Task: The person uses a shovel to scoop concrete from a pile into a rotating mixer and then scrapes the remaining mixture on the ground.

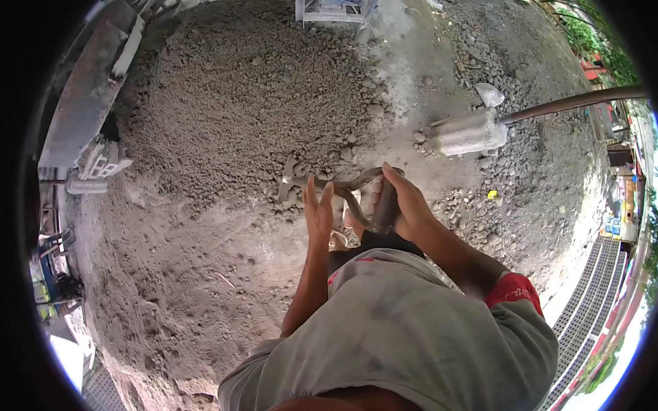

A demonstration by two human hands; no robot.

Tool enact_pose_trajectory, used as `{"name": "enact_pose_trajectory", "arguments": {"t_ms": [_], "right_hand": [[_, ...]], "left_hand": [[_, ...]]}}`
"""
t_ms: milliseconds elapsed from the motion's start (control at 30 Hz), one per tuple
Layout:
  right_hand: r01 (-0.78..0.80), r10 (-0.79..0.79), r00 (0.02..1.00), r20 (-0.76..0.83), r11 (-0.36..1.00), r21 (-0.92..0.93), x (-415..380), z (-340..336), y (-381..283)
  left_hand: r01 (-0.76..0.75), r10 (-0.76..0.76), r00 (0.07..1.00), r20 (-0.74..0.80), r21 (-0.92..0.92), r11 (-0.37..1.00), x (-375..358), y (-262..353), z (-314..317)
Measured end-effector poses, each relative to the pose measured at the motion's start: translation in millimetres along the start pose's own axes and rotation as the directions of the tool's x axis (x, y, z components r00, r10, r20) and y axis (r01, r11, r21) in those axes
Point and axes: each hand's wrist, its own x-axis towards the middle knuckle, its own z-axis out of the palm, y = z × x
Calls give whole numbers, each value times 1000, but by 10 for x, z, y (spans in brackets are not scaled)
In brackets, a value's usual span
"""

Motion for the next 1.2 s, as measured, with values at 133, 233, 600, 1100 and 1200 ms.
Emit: {"name": "enact_pose_trajectory", "arguments": {"t_ms": [133, 233, 600, 1100, 1200], "right_hand": [[-22, -29, 951, 309, 987, 160, 178, 452, 113], [41, 41, 783, 621, 992, -117, 549, 277, 123], [-718, 651, 638, 411, 696, 11, 2169, 77, 613], [-186, 207, 977, 49, 719, 670, 4909, -1329, -3049], [38, 13, 997, -74, 766, 642, 5750, -2006, -3447]], "left_hand": [[-478, 352, 818, 455, 196, 856, -135, 1368, -682], [-547, 434, 832, 347, 383, 744, 189, 1326, -767], [-703, 775, 538, 331, -330, 630, 709, 2509, 198], [17, 1, 991, 135, -135, 991, 2181, 3386, 2895], [481, -445, 877, 181, -360, 800, 2536, 2437, 3478]]}}
